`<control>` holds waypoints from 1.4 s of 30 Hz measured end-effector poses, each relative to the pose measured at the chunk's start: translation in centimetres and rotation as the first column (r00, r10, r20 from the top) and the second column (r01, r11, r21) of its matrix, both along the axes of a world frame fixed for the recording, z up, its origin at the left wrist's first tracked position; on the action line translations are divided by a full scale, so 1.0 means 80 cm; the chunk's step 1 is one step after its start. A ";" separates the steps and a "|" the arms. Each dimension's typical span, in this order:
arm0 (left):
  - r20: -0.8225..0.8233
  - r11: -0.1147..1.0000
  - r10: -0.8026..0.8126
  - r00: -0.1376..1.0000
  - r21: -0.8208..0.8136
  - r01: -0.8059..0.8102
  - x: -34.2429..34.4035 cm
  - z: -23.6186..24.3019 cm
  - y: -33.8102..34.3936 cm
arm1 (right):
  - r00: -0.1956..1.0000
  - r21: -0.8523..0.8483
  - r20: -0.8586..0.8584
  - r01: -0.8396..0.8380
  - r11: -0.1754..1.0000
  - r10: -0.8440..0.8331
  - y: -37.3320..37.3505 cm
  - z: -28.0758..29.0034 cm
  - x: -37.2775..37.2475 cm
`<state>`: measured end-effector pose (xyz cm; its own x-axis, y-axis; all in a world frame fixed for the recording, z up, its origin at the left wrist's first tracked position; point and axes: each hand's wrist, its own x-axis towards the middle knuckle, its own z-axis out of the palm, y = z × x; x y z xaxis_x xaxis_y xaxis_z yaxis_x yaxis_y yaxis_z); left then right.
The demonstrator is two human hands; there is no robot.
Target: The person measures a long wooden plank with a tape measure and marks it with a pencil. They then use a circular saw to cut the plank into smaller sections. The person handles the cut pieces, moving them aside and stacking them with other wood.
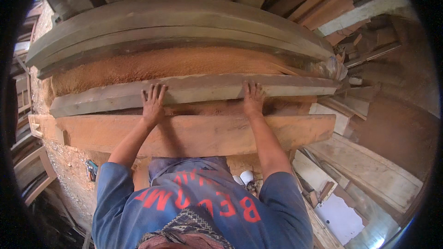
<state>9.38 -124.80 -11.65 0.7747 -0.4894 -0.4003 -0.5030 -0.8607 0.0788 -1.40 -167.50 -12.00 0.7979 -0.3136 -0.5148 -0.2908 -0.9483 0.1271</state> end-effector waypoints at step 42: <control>-0.118 0.992 -0.127 0.985 -0.003 0.128 0.051 0.262 0.270 | 0.926 0.283 0.049 -0.372 0.884 0.374 0.191 0.301 0.023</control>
<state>13.44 -103.21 9.30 0.6537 -0.5792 -0.4871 -0.5960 -0.7906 0.1403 0.43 -152.19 12.09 0.8235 0.1652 -0.5427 0.0914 -0.9828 -0.1606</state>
